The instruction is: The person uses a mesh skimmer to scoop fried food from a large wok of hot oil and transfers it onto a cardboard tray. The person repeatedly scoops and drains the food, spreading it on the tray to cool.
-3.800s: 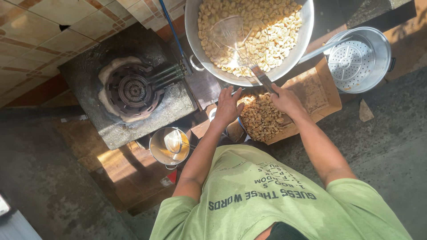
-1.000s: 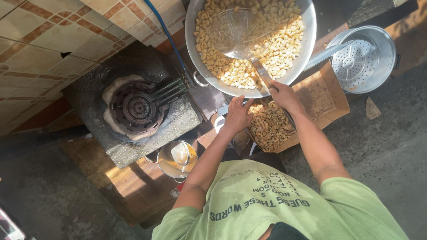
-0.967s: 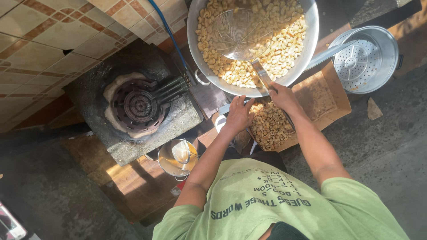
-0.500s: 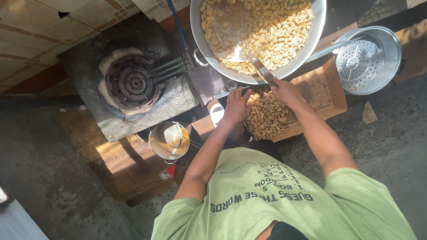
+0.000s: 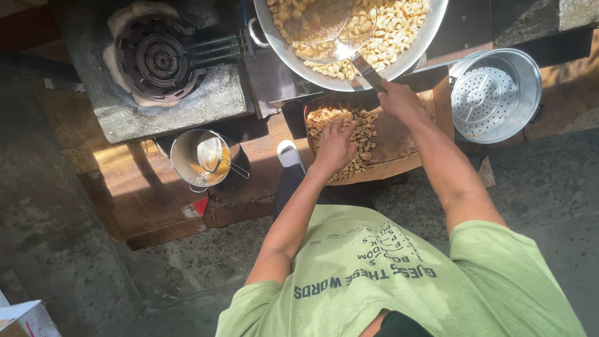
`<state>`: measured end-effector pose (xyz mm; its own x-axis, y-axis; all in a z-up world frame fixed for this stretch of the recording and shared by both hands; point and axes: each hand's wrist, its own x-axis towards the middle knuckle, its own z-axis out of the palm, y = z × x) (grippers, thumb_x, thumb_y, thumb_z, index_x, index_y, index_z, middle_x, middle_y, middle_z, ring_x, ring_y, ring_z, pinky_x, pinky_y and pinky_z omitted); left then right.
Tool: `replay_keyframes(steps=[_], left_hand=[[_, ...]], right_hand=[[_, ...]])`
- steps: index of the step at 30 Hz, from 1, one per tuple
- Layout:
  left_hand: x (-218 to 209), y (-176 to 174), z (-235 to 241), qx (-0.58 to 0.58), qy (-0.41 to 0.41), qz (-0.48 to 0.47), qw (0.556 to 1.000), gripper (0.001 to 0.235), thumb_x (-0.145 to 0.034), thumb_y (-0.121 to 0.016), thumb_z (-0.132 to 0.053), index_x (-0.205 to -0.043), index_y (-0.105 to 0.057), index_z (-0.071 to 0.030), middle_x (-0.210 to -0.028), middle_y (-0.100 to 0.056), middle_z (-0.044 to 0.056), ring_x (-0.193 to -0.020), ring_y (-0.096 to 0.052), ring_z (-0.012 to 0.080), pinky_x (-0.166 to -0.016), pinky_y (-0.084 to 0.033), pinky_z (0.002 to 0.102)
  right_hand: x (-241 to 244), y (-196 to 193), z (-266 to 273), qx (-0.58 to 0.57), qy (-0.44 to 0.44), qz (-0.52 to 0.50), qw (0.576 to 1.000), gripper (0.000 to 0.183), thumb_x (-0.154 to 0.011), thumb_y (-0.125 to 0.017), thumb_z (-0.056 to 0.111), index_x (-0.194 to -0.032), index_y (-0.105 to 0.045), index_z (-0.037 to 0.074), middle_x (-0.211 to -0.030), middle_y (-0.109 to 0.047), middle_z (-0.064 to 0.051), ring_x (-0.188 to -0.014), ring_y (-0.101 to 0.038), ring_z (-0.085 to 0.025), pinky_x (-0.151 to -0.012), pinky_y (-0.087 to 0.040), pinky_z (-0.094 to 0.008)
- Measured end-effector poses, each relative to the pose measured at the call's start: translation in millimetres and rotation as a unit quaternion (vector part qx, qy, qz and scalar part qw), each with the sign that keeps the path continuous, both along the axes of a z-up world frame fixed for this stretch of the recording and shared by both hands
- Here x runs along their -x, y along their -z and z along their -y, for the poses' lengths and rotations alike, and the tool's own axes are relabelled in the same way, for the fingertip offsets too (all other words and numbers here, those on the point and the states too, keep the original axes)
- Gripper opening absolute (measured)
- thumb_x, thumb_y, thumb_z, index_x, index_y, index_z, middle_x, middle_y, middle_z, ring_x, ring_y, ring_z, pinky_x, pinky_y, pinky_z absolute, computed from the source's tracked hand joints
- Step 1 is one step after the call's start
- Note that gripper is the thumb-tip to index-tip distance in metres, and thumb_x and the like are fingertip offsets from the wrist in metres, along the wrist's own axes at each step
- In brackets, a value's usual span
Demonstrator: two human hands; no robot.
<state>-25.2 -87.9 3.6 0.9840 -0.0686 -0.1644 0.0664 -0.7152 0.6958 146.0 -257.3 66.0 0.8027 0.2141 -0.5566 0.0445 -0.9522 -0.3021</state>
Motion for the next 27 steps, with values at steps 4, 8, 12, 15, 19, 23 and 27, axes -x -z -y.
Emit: replay_keyframes(steps=[4,8,12,15,19,23,27], left_hand=[[8.2,-0.9,6.7,0.011,0.008,0.001,1.000,0.062,-0.088,-0.067,-0.022,-0.147,-0.051,-0.014,-0.153,-0.039,0.028,-0.143,-0.031,0.0507,-0.116,-0.030,0.061],[12.4,-3.5,-0.6,-0.004,0.019,0.010,1.000,0.063,-0.086,-0.068,-0.022,-0.147,-0.052,-0.014,-0.152,-0.039,0.027,-0.143,-0.031,0.0502,-0.118,-0.029,0.061],[-1.5,-5.3,8.9,-0.027,0.012,0.020,0.999,0.060,-0.088,-0.065,-0.020,-0.147,-0.053,-0.016,-0.153,-0.041,0.025,-0.145,-0.032,0.0485,-0.119,-0.032,0.059],[-7.2,-8.2,24.4,-0.028,-0.003,0.052,0.998,0.062,-0.089,-0.066,-0.021,-0.149,-0.051,-0.013,-0.152,-0.042,0.027,-0.143,-0.034,0.0508,-0.120,-0.031,0.059],[5.4,-7.2,48.9,-0.032,-0.068,0.035,0.997,0.061,-0.089,-0.066,-0.020,-0.148,-0.052,-0.013,-0.151,-0.042,0.028,-0.142,-0.034,0.0526,-0.117,-0.031,0.061],[3.1,-7.3,94.9,-0.012,-0.129,0.018,0.991,0.062,-0.087,-0.067,-0.021,-0.147,-0.052,-0.012,-0.151,-0.040,0.029,-0.141,-0.034,0.0518,-0.117,-0.032,0.060],[-12.7,-10.5,151.5,0.014,-0.113,0.000,0.994,0.061,-0.090,-0.066,-0.023,-0.148,-0.050,-0.011,-0.153,-0.042,0.026,-0.143,-0.032,0.0516,-0.118,-0.030,0.060]], right_hand=[[2.8,-32.2,34.8,0.055,-0.002,-0.028,0.998,0.058,-0.100,-0.053,0.030,-0.157,-0.045,0.023,-0.126,-0.067,-0.024,-0.117,-0.065,-0.043,-0.100,-0.050,-0.054],[18.7,-37.2,69.5,0.129,-0.065,-0.017,0.989,0.060,-0.101,-0.050,0.027,-0.160,-0.042,0.021,-0.124,-0.068,-0.027,-0.114,-0.065,-0.045,-0.095,-0.051,-0.056],[3.8,-1.0,41.7,0.090,-0.042,-0.013,0.995,0.059,-0.100,-0.051,0.031,-0.158,-0.043,0.022,-0.127,-0.067,-0.025,-0.119,-0.062,-0.044,-0.100,-0.048,-0.055],[-11.3,1.7,54.0,0.085,-0.057,0.002,0.995,0.055,-0.100,-0.052,0.034,-0.154,-0.046,0.024,-0.132,-0.065,-0.023,-0.122,-0.059,-0.045,-0.102,-0.046,-0.056],[-33.3,-22.0,127.4,0.118,-0.133,0.014,0.984,0.055,-0.101,-0.051,0.033,-0.156,-0.047,0.024,-0.128,-0.067,-0.025,-0.119,-0.062,-0.046,-0.099,-0.049,-0.057],[-54.9,-11.3,151.8,0.134,-0.167,0.020,0.977,0.056,-0.098,-0.053,0.030,-0.154,-0.047,0.027,-0.128,-0.066,-0.024,-0.118,-0.062,-0.044,-0.097,-0.048,-0.056],[-69.6,5.8,131.2,0.088,-0.159,0.017,0.983,0.048,-0.102,-0.055,0.032,-0.149,-0.056,0.020,-0.123,-0.070,-0.024,-0.118,-0.064,-0.044,-0.100,-0.050,-0.054]])
